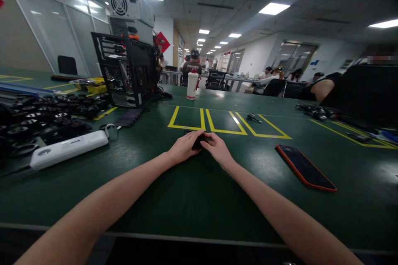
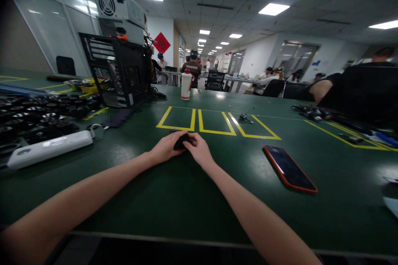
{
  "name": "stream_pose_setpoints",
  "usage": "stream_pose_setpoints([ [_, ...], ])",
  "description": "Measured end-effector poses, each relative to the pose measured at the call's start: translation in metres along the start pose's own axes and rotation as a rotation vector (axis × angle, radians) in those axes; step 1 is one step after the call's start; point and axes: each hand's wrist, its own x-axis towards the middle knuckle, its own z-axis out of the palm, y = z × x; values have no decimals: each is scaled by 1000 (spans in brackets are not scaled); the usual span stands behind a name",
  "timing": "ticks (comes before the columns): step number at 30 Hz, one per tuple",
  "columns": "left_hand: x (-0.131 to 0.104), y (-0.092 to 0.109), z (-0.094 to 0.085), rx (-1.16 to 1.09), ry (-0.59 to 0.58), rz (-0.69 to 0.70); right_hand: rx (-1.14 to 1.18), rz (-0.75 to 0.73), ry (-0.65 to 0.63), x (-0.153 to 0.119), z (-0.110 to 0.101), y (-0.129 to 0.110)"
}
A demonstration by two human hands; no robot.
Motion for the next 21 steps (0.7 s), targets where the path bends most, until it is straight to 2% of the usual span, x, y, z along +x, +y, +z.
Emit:
stream_pose_setpoints([
  [5,0,-1,0,8,0,-10,-2,-39,33,0,1,-1],
  [9,0,0,0,5,-1,-2,5,43,86,4,0,-2],
  [14,0,2,-1,7,-11,-21,52,106,30,3,-1,-4],
  [21,0,0,0,3,-3,-19,109,53,42,-3,2,-1],
])
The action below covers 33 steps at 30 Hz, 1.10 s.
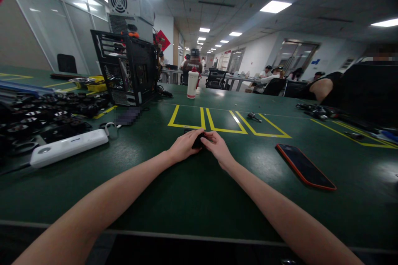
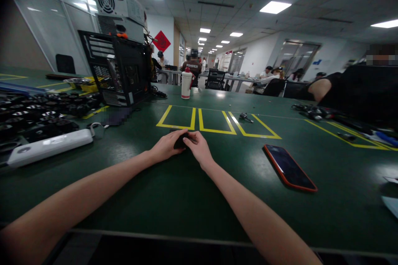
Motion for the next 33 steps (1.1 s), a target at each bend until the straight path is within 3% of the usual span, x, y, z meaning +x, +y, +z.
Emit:
stream_pose_setpoints([
  [8,0,-1,2,8,-2,-9,15,105,-21,8,-4,3],
  [16,0,1,0,-3,4,-2,68,51,-63,3,-4,-2],
  [23,1,1,1,1,7,-3,-12,63,-18,7,-5,1],
  [33,-1,4,-1,17,0,-2,32,23,-114,2,-7,-3],
])
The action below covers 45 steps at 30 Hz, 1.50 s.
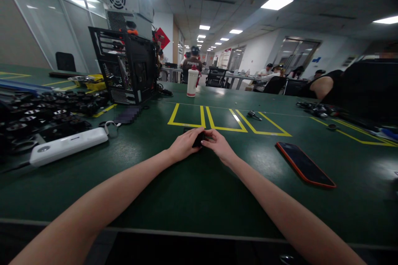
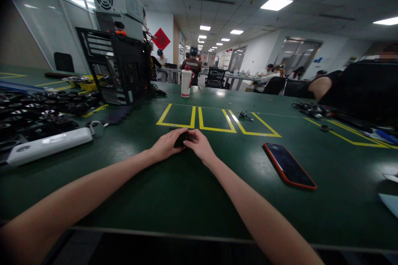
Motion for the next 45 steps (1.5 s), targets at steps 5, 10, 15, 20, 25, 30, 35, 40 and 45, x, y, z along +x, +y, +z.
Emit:
stream_pose_setpoints([
  [5,0,0,2,12,10,4,-56,-11,69,2,2,3],
  [10,0,-2,4,25,18,4,-69,13,112,7,0,9],
  [15,-1,0,3,20,8,-5,-82,28,46,6,-4,6],
  [20,-1,0,3,11,18,-6,-21,-34,5,0,-3,1],
  [25,0,-1,4,12,32,-2,-75,-85,76,2,1,1],
  [30,0,-1,4,18,24,-8,-83,-56,94,7,0,2],
  [35,0,-1,4,10,27,0,-72,-45,40,4,-2,2],
  [40,0,-2,5,4,37,9,-100,-115,39,0,0,1],
  [45,0,-2,5,8,32,-1,-117,-98,110,6,-1,5],
])
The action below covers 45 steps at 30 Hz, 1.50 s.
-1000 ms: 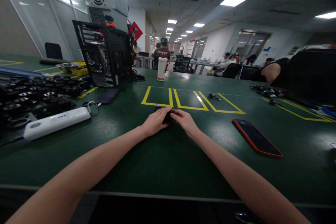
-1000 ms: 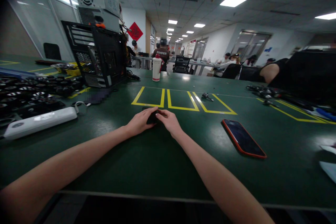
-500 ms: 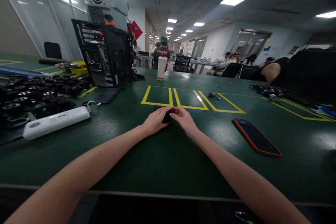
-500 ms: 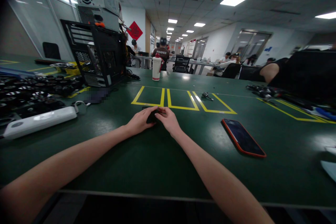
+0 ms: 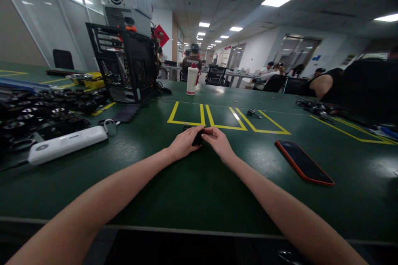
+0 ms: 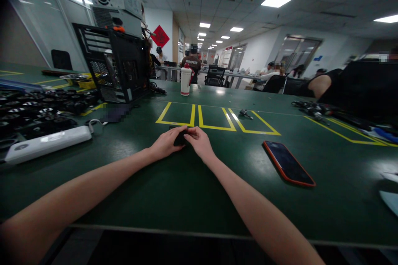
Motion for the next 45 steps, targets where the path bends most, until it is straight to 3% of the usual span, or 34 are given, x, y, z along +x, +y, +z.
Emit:
stream_pose_setpoints([
  [5,-1,1,-1,1,-1,-6,-3,101,-56,1,-4,1],
  [11,0,1,-2,-4,0,5,31,13,-104,-8,-3,-3],
  [16,0,1,-1,-7,0,-12,-27,-36,-46,-4,-2,-3],
  [22,0,-1,0,-18,-12,0,-24,-5,-51,1,-4,2],
  [31,-1,0,1,-43,106,-6,-27,49,-45,-2,-6,-4],
  [38,0,1,-3,-52,19,81,9,11,-84,0,-6,1],
  [45,1,0,-2,-53,27,15,40,51,-119,0,-6,6],
])
